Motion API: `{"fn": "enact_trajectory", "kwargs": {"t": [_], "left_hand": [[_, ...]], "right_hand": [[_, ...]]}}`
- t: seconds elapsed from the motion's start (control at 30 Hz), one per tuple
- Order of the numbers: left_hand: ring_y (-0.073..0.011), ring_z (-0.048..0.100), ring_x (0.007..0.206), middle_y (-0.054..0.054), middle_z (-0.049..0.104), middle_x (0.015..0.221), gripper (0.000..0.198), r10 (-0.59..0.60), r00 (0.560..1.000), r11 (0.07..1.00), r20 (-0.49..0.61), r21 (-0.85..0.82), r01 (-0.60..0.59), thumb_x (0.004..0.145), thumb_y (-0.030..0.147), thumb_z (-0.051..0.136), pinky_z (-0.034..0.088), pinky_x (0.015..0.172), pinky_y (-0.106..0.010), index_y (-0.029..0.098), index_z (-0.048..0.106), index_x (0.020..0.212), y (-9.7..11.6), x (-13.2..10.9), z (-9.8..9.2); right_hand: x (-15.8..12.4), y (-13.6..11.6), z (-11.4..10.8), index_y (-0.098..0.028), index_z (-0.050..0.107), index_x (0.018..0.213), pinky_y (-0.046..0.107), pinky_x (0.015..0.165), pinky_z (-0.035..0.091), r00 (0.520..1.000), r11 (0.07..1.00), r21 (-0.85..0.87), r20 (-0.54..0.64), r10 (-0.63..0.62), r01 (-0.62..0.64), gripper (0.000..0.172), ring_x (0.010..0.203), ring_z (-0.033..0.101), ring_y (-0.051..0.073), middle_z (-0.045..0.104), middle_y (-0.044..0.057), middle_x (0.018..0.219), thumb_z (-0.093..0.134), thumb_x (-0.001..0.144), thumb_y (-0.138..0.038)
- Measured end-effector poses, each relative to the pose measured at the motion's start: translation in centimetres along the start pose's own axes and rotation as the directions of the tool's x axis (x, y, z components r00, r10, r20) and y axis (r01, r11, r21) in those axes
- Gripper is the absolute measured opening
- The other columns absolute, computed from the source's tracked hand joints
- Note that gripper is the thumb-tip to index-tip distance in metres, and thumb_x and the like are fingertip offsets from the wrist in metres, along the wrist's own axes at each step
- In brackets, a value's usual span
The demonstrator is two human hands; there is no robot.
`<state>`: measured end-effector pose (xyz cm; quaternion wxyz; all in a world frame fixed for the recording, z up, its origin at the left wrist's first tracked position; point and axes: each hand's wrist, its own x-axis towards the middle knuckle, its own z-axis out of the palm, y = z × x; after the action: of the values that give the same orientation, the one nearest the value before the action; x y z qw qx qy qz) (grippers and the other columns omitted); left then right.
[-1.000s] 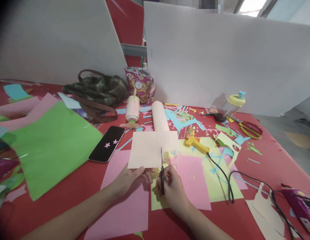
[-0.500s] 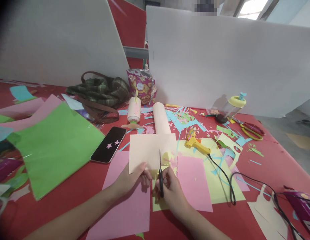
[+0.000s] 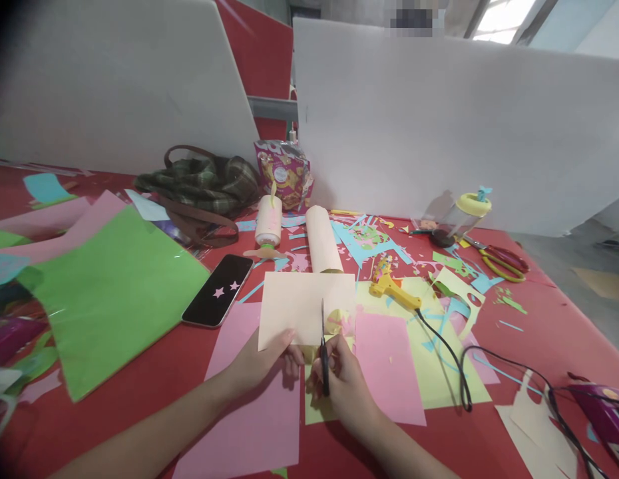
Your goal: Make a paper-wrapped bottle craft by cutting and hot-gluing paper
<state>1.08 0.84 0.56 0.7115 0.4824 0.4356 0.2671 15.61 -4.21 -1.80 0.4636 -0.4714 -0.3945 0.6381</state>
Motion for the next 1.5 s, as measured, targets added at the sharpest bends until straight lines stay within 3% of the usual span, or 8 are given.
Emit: {"fn": "enact_trajectory", "kwargs": {"t": [0.2,0.43,0.67,1.27,1.5], "left_hand": [[-0.0099,0.046,0.032,-0.001,0.051,0.039,0.045,-0.002,0.998,1.0,0.064,-0.007,0.002,0.079,0.046,0.036,0.035,0.034,-0.021,0.01,0.056,0.059,-0.95,0.44,-0.47],[-0.0094,0.046,0.033,-0.002,0.051,0.04,0.047,-0.014,0.998,1.0,0.06,0.014,0.013,0.08,0.047,0.034,0.034,0.036,-0.02,0.011,0.055,0.056,-0.96,0.21,-0.23],[-0.0092,0.045,0.033,-0.003,0.053,0.041,0.045,-0.008,0.996,1.0,0.086,0.03,0.006,0.08,0.044,0.036,0.033,0.035,-0.02,0.011,0.055,0.055,-0.89,0.02,-0.16],[-0.0093,0.044,0.031,0.0,0.048,0.034,0.047,-0.056,0.998,0.992,-0.031,0.108,0.059,0.079,0.043,0.034,0.036,0.038,-0.021,0.012,0.054,0.049,-0.11,0.22,-0.66],[-0.0094,0.043,0.032,-0.002,0.053,0.042,0.045,0.011,0.997,0.998,-0.076,0.055,-0.007,0.077,0.045,0.037,0.035,0.038,-0.023,0.011,0.054,0.053,-0.17,0.5,-0.79]], "right_hand": [[0.07,-0.2,0.25,-0.022,0.03,0.066,0.018,0.035,0.036,0.999,0.998,-0.056,-0.025,-0.028,0.027,0.038,0.037,0.046,0.007,0.048,-0.008,0.046,0.053,0.07,-0.052],[-0.06,0.18,0.62,-0.022,0.029,0.071,0.02,0.038,0.038,0.999,0.999,0.041,0.037,-0.006,0.004,0.034,0.038,0.048,0.007,0.051,-0.007,0.053,0.05,0.074,-0.049],[-0.22,0.07,0.7,-0.023,0.031,0.077,0.02,0.043,0.04,1.0,0.998,0.057,0.004,0.021,-0.022,0.03,0.044,0.05,0.008,0.051,-0.007,0.059,0.051,0.075,-0.045],[-0.04,0.28,0.42,-0.022,0.03,0.068,0.019,0.036,0.036,0.999,0.999,0.018,0.0,0.042,-0.042,0.032,0.036,0.046,0.007,0.054,-0.006,0.05,0.05,0.075,-0.047],[-0.12,0.49,0.69,-0.023,0.028,0.071,0.018,0.035,0.036,0.999,0.998,0.058,0.03,0.017,-0.019,0.034,0.037,0.05,0.008,0.055,-0.007,0.053,0.051,0.074,-0.047]]}}
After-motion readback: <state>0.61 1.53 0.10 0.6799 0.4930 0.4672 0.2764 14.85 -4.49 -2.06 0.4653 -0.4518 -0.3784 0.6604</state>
